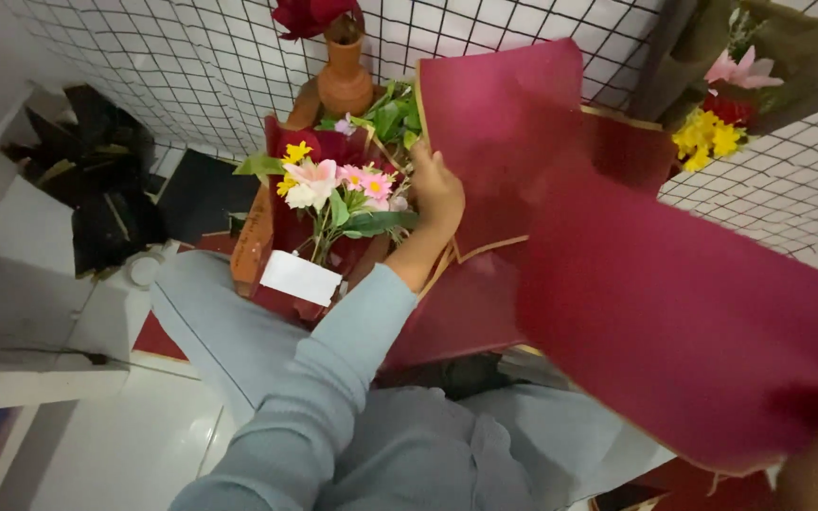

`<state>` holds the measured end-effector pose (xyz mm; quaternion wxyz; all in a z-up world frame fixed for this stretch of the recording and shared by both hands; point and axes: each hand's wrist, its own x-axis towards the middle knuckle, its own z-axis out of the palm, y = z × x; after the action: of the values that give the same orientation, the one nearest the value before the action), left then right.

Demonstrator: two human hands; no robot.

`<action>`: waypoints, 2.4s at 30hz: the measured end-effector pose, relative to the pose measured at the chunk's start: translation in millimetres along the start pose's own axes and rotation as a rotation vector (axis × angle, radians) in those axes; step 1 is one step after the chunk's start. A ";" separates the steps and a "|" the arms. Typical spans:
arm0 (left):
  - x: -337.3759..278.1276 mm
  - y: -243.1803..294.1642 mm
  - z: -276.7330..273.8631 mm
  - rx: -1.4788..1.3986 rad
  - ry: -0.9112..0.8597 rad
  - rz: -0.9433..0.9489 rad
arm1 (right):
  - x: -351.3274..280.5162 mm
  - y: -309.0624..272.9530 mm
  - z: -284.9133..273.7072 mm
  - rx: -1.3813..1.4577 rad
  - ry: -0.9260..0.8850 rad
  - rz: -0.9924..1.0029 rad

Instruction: A person arranges a small bouquet of flowers in a white base and wraps it with maroon decorative paper, securing the folds with tape.

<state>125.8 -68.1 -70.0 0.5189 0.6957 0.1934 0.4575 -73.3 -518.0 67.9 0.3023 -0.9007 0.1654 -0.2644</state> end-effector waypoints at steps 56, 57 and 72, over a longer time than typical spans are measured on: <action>-22.4 49.0 -189.9 -0.095 -0.673 -0.777 | -58.1 2.5 189.6 1.131 -0.905 0.288; -21.3 51.9 -190.7 -0.097 -0.657 -0.752 | -58.1 3.6 191.0 1.022 -0.885 0.276; -56.4 -0.1 -200.5 0.118 -0.792 -0.675 | -54.0 -4.5 217.4 0.689 -0.600 0.298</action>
<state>-70.7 -0.7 -86.1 0.6306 0.7426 0.2211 -0.0451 9.0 -390.4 -96.8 0.6524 -0.7511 0.1008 0.0140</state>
